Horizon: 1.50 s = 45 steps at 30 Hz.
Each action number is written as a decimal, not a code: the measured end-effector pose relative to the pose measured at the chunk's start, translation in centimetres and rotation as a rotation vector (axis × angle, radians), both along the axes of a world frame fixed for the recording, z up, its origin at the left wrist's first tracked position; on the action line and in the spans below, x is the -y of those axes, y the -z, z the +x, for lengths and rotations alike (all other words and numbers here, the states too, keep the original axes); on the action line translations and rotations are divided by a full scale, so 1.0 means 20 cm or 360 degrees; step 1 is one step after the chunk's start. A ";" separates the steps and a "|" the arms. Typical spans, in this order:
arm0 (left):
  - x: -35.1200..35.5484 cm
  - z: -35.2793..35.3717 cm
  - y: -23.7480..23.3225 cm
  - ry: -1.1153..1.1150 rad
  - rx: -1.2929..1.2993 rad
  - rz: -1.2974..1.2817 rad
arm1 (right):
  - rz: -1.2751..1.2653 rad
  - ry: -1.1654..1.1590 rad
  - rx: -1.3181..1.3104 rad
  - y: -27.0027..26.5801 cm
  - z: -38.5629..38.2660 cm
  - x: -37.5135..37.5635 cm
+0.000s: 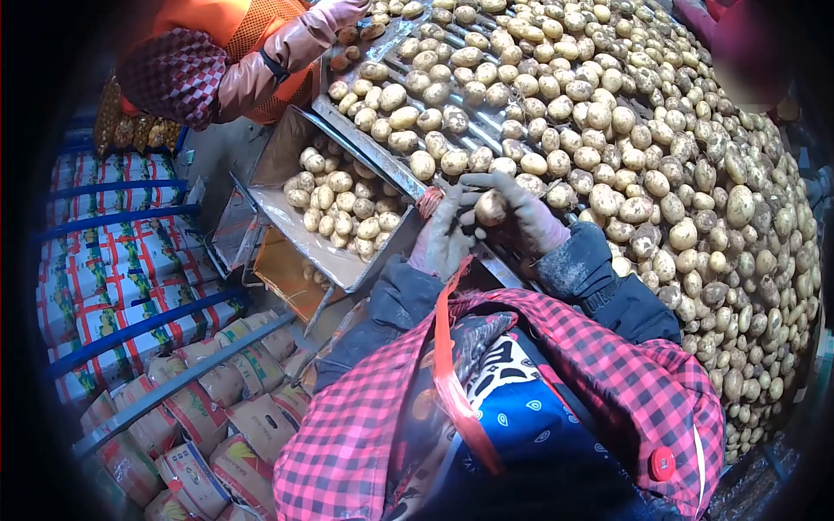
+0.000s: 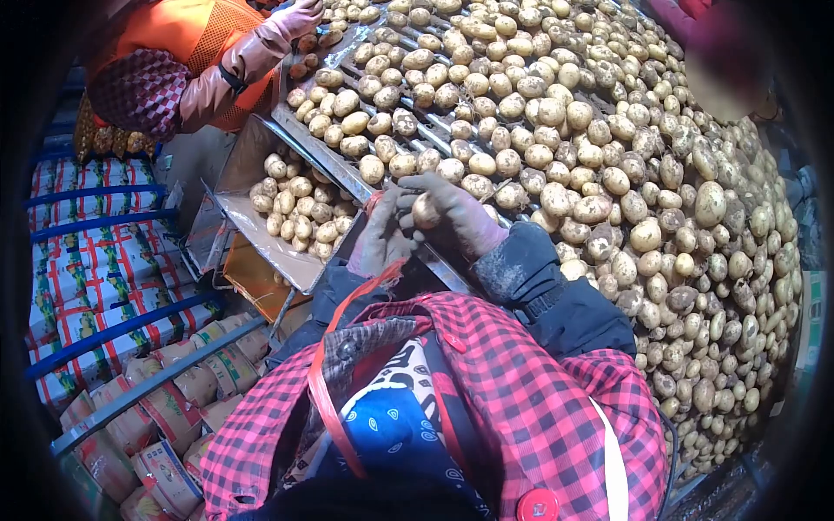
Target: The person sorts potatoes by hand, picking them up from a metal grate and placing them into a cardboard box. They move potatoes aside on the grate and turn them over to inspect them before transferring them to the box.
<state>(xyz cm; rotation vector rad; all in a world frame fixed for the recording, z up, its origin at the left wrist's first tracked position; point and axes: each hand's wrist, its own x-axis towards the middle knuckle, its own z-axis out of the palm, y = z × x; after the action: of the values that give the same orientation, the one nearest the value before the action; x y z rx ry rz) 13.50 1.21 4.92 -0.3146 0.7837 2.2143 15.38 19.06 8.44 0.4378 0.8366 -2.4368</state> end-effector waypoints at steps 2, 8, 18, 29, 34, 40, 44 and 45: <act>-0.04 0.06 0.01 0.0055 0.0255 -0.0043 | 0.1051 -0.0211 -0.0860 0.00 -0.03 0.00; 0.01 0.01 -0.02 0.0277 0.0131 -0.0036 | 0.2526 -0.0079 -0.2038 -0.06 -0.08 -0.03; -0.02 0.02 -0.01 0.0211 0.0595 -0.0064 | 0.2241 -0.0126 -0.1674 -0.04 0.00 -0.03; -0.08 0.01 -0.03 0.0327 0.0101 0.0107 | 0.0837 0.0108 -0.0372 -0.04 -0.03 -0.05; -0.10 -0.07 -0.11 0.0149 0.0106 0.0238 | 0.0612 0.0448 -0.0369 0.14 -0.02 -0.14; -0.04 -0.12 0.05 0.0048 -0.2339 -0.2100 | 0.3345 0.0559 -0.0878 0.05 -0.03 -0.66; -0.06 -0.12 0.11 0.0389 -0.2764 -0.2350 | 0.3782 -0.0072 -0.0239 0.33 -0.28 -0.86; -0.08 -0.12 0.17 0.0403 -0.2820 -0.2431 | 0.3865 0.0002 -0.0015 0.31 -0.34 -0.70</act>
<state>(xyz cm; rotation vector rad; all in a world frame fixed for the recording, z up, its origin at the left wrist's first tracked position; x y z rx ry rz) 11.12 2.84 1.59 1.1714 2.9669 0.6419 8.64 33.01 2.16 0.9746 3.1155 -0.0831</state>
